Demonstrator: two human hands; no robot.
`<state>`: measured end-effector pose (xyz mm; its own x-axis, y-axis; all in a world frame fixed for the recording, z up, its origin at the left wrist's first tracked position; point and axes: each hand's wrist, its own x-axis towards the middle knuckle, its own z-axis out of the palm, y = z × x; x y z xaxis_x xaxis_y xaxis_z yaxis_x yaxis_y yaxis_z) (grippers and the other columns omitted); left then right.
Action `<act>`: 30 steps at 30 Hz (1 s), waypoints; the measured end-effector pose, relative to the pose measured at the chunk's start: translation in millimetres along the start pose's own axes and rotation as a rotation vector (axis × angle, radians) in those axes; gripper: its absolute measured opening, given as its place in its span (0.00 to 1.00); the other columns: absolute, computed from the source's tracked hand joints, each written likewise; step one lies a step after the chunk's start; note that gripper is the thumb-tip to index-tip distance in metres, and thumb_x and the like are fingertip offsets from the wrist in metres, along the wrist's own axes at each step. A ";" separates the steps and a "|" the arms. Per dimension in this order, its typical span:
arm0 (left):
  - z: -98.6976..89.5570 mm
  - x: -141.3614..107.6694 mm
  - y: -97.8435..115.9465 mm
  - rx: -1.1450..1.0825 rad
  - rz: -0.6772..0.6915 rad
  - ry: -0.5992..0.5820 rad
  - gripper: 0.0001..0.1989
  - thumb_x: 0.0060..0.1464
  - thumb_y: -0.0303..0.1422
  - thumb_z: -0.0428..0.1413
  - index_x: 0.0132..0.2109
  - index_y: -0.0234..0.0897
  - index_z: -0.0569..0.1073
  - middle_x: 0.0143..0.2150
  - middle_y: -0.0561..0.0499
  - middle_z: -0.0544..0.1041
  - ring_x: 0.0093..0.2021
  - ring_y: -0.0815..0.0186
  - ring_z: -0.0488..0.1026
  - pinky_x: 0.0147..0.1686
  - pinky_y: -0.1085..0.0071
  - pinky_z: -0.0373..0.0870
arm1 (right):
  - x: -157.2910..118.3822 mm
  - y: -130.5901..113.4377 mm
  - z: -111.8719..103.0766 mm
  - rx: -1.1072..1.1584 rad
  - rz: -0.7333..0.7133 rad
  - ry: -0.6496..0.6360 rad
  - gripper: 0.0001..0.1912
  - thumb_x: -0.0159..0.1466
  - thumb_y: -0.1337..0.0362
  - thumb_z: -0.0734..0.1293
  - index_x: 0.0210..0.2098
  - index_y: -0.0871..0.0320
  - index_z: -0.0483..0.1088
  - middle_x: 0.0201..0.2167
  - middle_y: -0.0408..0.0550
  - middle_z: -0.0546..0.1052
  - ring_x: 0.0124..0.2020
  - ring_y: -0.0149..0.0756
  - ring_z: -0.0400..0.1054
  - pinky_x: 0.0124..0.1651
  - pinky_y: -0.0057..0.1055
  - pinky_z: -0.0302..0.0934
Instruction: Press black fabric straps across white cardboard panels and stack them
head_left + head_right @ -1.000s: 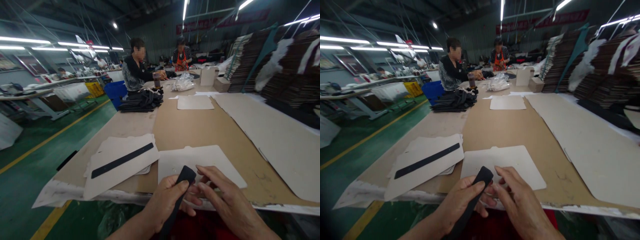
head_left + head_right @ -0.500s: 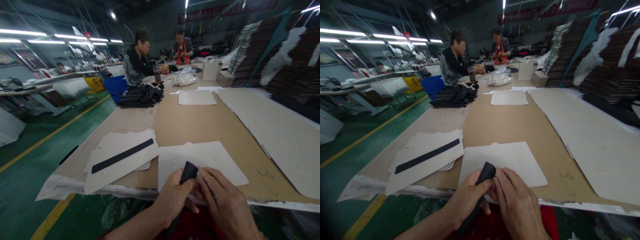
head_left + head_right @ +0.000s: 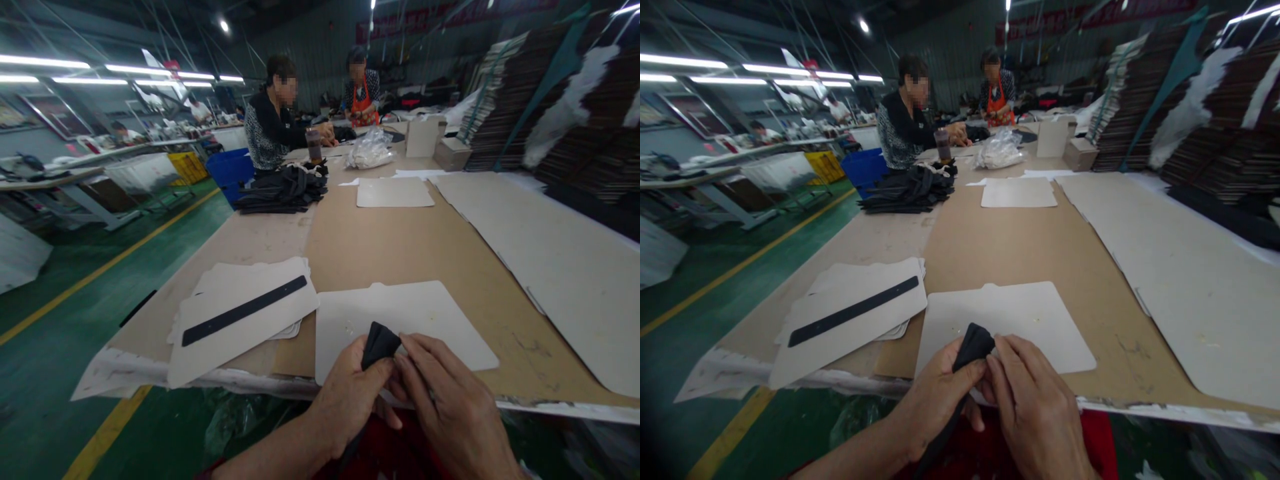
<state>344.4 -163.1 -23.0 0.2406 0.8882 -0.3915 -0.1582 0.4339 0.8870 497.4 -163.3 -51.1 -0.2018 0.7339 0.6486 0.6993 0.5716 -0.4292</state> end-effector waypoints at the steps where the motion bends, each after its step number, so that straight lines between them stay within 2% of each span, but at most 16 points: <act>1: 0.5 -0.2 0.5 -0.013 -0.008 -0.004 0.18 0.56 0.39 0.57 0.48 0.31 0.70 0.29 0.50 0.72 0.27 0.68 0.71 0.19 0.78 0.72 | -1.1 -1.4 -0.7 0.003 0.003 0.011 0.12 0.69 0.63 0.62 0.48 0.58 0.74 0.46 0.54 0.79 0.48 0.41 0.75 0.52 0.38 0.72; 2: 1.3 -0.5 1.1 -0.025 -0.013 -0.007 0.18 0.55 0.39 0.58 0.48 0.31 0.70 0.29 0.50 0.72 0.28 0.67 0.71 0.19 0.78 0.72 | -1.5 -3.0 -1.6 0.028 0.028 0.010 0.11 0.69 0.63 0.63 0.46 0.57 0.74 0.46 0.53 0.79 0.47 0.41 0.75 0.52 0.37 0.72; 4: 3.3 -1.4 2.1 -0.027 -0.011 -0.019 0.18 0.54 0.39 0.59 0.47 0.31 0.70 0.31 0.49 0.73 0.30 0.67 0.72 0.19 0.78 0.72 | 0.6 -6.2 -3.9 0.144 0.140 -0.056 0.08 0.67 0.60 0.65 0.42 0.55 0.74 0.40 0.50 0.80 0.40 0.38 0.76 0.44 0.32 0.73; 7: 4.4 -3.6 1.3 0.044 -0.032 -0.043 0.18 0.55 0.41 0.59 0.47 0.32 0.68 0.31 0.49 0.73 0.27 0.67 0.72 0.17 0.78 0.69 | 9.3 -8.5 -9.1 0.450 0.426 -0.279 0.12 0.67 0.53 0.65 0.33 0.54 0.71 0.24 0.42 0.77 0.22 0.31 0.71 0.25 0.25 0.67; 9: 0.4 -6.0 0.3 0.105 -0.055 -0.069 0.19 0.55 0.42 0.58 0.47 0.33 0.67 0.30 0.50 0.73 0.25 0.68 0.71 0.16 0.78 0.69 | 16.0 -5.8 -13.8 0.624 0.566 -0.370 0.14 0.66 0.51 0.65 0.30 0.54 0.70 0.20 0.39 0.74 0.20 0.30 0.69 0.23 0.23 0.65; 13: -21.0 -14.7 4.2 0.192 -0.089 -0.131 0.18 0.54 0.42 0.59 0.46 0.35 0.66 0.33 0.50 0.75 0.25 0.69 0.73 0.20 0.77 0.71 | 21.0 13.6 -23.3 0.684 0.680 -0.364 0.15 0.60 0.50 0.70 0.38 0.54 0.75 0.27 0.42 0.77 0.29 0.32 0.72 0.32 0.24 0.68; 16: -40.2 -24.1 12.1 0.303 -0.149 -0.140 0.15 0.54 0.41 0.59 0.41 0.34 0.66 0.34 0.49 0.76 0.25 0.69 0.74 0.22 0.77 0.71 | 17.2 32.6 -28.9 0.656 0.789 -0.347 0.18 0.57 0.47 0.70 0.33 0.56 0.75 0.22 0.42 0.73 0.23 0.30 0.67 0.25 0.23 0.63; 19: -55.4 -33.7 20.0 0.409 -0.213 -0.135 0.13 0.55 0.38 0.58 0.42 0.35 0.67 0.32 0.50 0.77 0.25 0.70 0.73 0.24 0.77 0.69 | 14.8 47.8 -36.6 0.606 0.876 -0.221 0.21 0.55 0.43 0.71 0.32 0.56 0.74 0.19 0.41 0.69 0.20 0.29 0.62 0.21 0.23 0.58; 21: -63.6 -38.9 25.4 0.484 -0.215 -0.094 0.13 0.57 0.38 0.56 0.44 0.35 0.67 0.29 0.52 0.77 0.24 0.70 0.72 0.24 0.77 0.68 | 16.1 57.5 -42.8 0.557 0.907 -0.124 0.22 0.54 0.43 0.71 0.33 0.56 0.73 0.20 0.42 0.70 0.20 0.30 0.62 0.20 0.24 0.58; 24: -72.1 -41.2 34.9 0.586 -0.129 0.010 0.13 0.58 0.40 0.55 0.44 0.36 0.68 0.28 0.53 0.76 0.28 0.67 0.73 0.26 0.75 0.68 | 20.6 75.3 -47.6 0.504 0.917 -0.045 0.22 0.53 0.44 0.72 0.33 0.56 0.71 0.22 0.43 0.71 0.22 0.30 0.63 0.22 0.24 0.59; 27: -73.5 -33.2 42.6 0.774 -0.015 0.138 0.12 0.59 0.41 0.53 0.41 0.37 0.71 0.28 0.53 0.76 0.29 0.64 0.73 0.27 0.72 0.68 | 25.5 94.0 -42.4 0.507 0.873 -0.040 0.23 0.53 0.46 0.73 0.39 0.56 0.69 0.22 0.40 0.70 0.21 0.29 0.61 0.22 0.25 0.56; 30: -69.4 -19.1 42.9 1.070 0.132 0.328 0.11 0.60 0.38 0.50 0.41 0.38 0.73 0.33 0.49 0.78 0.35 0.59 0.76 0.35 0.67 0.68 | 29.9 105.6 -31.8 0.449 0.789 -0.072 0.23 0.55 0.49 0.71 0.43 0.56 0.69 0.22 0.37 0.67 0.22 0.29 0.59 0.24 0.26 0.54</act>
<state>266.6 -150.9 5.5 -0.0061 0.9827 -0.1849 0.7769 0.1211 0.6179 587.0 -92.7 -57.1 0.1691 0.9852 0.0280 0.3232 -0.0286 -0.9459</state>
